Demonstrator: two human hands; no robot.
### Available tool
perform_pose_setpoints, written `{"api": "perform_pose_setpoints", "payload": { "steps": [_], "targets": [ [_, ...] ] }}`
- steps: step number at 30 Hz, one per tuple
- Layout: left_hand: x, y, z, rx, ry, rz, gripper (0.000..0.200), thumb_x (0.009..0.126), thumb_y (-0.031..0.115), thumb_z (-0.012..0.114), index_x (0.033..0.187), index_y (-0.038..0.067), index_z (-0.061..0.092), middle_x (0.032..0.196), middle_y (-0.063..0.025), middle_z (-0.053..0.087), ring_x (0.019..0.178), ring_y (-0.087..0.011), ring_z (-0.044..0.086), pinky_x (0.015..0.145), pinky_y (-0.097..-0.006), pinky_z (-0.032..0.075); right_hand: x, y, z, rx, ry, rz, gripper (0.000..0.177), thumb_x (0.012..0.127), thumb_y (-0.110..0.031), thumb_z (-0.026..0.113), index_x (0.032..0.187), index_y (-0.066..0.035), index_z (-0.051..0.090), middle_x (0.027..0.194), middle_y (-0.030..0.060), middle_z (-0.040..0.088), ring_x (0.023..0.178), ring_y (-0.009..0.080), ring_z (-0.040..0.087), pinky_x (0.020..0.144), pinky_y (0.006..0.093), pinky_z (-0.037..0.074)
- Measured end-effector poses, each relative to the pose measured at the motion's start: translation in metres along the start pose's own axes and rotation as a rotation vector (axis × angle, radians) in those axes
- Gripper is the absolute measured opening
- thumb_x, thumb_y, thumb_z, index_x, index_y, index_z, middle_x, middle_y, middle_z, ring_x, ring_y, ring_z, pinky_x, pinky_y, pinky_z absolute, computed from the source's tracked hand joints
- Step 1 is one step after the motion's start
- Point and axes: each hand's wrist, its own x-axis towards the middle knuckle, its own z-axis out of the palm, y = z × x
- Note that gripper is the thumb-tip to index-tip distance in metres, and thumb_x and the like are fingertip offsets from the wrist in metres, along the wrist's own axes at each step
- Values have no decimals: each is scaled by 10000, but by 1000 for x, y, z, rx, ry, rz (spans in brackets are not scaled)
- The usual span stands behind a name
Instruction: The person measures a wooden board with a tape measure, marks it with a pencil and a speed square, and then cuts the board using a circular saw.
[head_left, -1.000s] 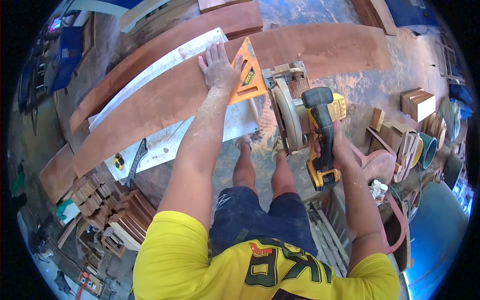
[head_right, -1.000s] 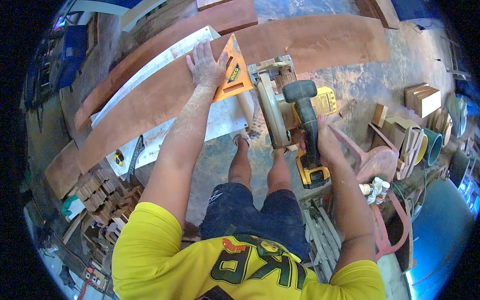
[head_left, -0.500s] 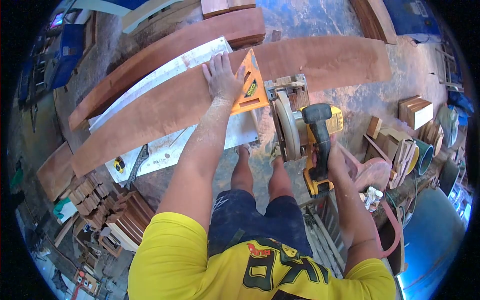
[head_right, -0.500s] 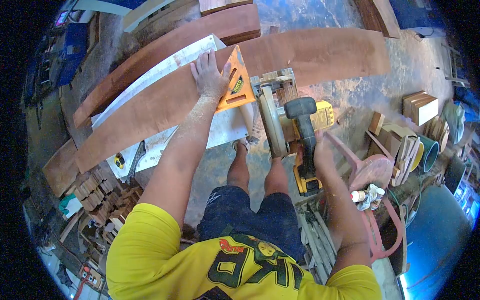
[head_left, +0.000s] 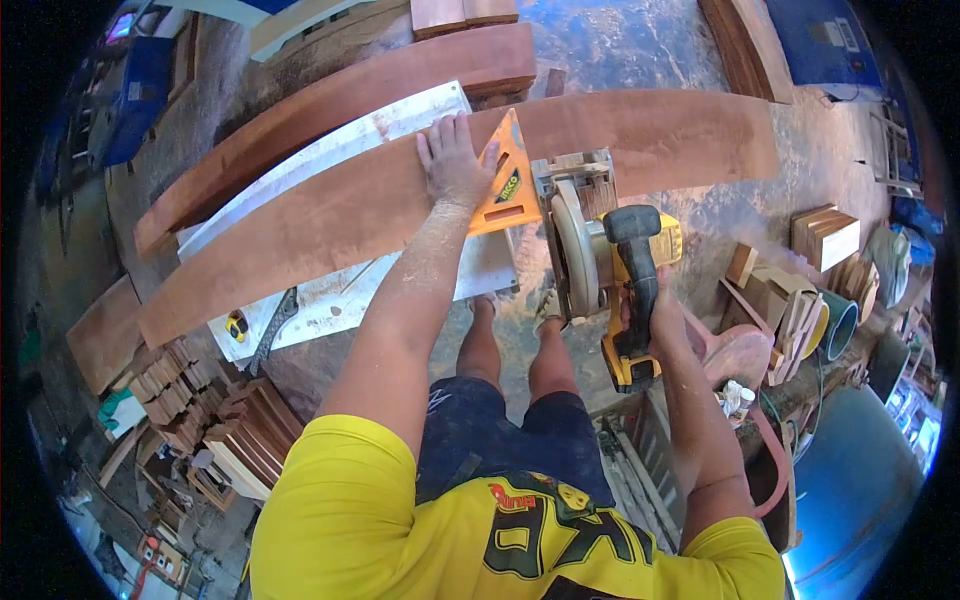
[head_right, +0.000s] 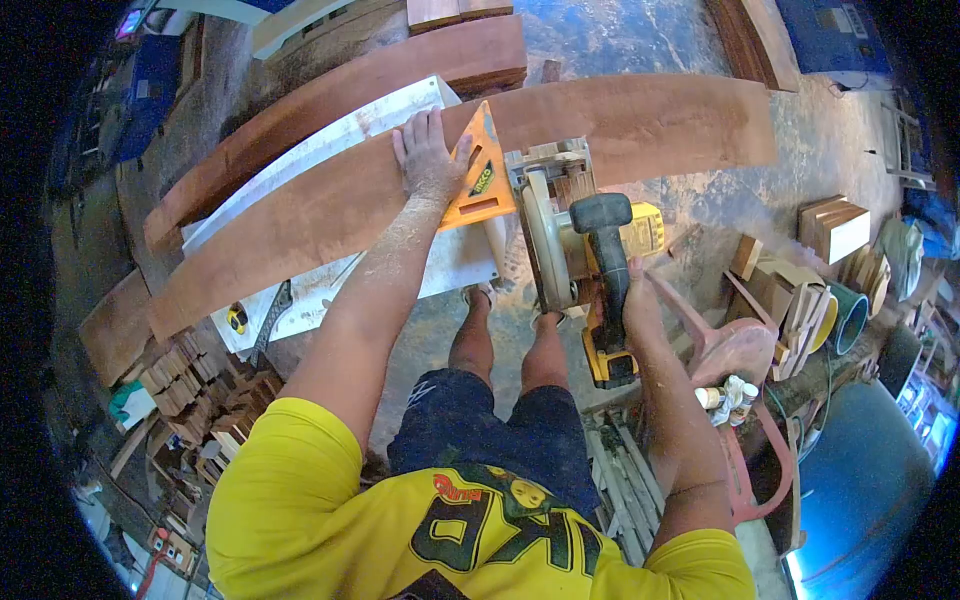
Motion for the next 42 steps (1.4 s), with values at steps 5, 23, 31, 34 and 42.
{"api": "perform_pose_setpoints", "payload": {
  "steps": [5,23,31,34,42],
  "targets": [
    [-1,-1,0,-31,-5,2,682,868,494,501,1360,36,384,1342,-129,412,1327,-298,290,1125,-517,121,10,-2,-1,0,-14,16,777,878,-735,262,880,-27,583,593,68,526,505,185,509,503,301,429],
    [3,-2,-6,-82,-44,-18,677,865,469,526,1352,26,371,1330,-146,390,1318,-304,285,1111,-531,132,28,-43,25,96,33,30,724,881,-722,290,865,-59,581,582,66,527,494,185,511,502,303,442],
    [4,-4,-6,-101,-27,-25,705,857,476,533,1369,24,358,1337,-143,392,1313,-305,293,1113,-529,133,34,-58,33,96,82,23,702,912,-676,295,872,-43,596,613,64,552,507,167,525,492,293,443],
    [3,-5,-3,-106,-13,-28,704,854,489,529,1362,25,377,1337,-147,396,1310,-302,299,1111,-528,137,32,-66,39,112,65,-1,695,907,-681,308,846,-46,584,608,64,546,496,176,520,482,299,438],
    [3,-6,-5,-101,-18,-32,692,863,503,504,1357,31,391,1336,-143,399,1311,-290,300,1111,-520,142,50,-81,44,103,68,-23,695,896,-696,311,834,-49,558,611,81,551,486,191,523,476,303,437]
  ]
}}
